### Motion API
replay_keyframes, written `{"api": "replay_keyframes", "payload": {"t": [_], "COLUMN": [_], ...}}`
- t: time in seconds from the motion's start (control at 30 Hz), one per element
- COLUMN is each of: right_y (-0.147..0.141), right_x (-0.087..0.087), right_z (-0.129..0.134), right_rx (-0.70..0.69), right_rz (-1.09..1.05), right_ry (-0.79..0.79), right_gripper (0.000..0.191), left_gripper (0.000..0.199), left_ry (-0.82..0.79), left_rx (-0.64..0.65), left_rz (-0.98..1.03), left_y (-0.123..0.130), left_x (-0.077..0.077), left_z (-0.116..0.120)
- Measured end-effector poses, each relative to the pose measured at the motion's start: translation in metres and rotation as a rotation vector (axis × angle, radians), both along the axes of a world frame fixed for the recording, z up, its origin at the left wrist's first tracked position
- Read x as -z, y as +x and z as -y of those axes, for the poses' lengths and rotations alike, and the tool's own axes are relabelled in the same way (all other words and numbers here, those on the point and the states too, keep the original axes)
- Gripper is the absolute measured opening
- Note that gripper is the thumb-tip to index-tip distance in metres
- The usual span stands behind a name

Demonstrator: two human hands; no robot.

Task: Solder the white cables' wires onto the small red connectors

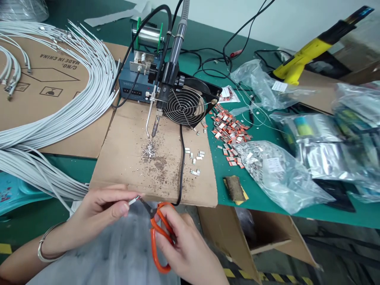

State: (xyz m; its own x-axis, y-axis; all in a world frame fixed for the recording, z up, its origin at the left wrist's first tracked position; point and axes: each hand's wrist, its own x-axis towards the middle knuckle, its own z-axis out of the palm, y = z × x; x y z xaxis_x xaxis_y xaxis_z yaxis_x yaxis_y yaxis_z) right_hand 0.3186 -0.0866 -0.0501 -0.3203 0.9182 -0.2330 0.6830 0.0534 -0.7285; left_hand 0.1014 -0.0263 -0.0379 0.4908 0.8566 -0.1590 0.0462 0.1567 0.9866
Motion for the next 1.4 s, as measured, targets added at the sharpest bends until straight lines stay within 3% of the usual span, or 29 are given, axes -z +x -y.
{"api": "replay_keyframes", "payload": {"t": [0.23, 0.8, 1.07, 1.27, 1.4], "right_y": [0.0, 0.003, 0.004, 0.006, 0.008], "right_x": [-0.005, -0.009, -0.009, -0.009, -0.012], "right_z": [0.0, 0.003, 0.005, 0.008, 0.005], "right_rx": [-0.016, -0.004, -0.039, -0.043, -0.084], "right_rz": [-0.023, -0.027, 0.04, 0.094, 0.123], "right_ry": [-0.04, 0.019, 0.006, 0.167, 0.191], "right_gripper": [0.009, 0.009, 0.011, 0.02, 0.018], "left_gripper": [0.03, 0.032, 0.031, 0.033, 0.033], "left_ry": [0.014, -0.047, 0.194, 0.286, 0.367], "left_rx": [0.088, 0.118, 0.164, 0.23, 0.253], "left_rz": [0.048, 0.106, -0.043, -0.144, -0.214], "left_y": [-0.003, -0.004, -0.008, -0.009, -0.011], "left_x": [0.001, 0.002, 0.002, -0.001, -0.001], "left_z": [0.001, 0.005, 0.004, 0.003, 0.004]}}
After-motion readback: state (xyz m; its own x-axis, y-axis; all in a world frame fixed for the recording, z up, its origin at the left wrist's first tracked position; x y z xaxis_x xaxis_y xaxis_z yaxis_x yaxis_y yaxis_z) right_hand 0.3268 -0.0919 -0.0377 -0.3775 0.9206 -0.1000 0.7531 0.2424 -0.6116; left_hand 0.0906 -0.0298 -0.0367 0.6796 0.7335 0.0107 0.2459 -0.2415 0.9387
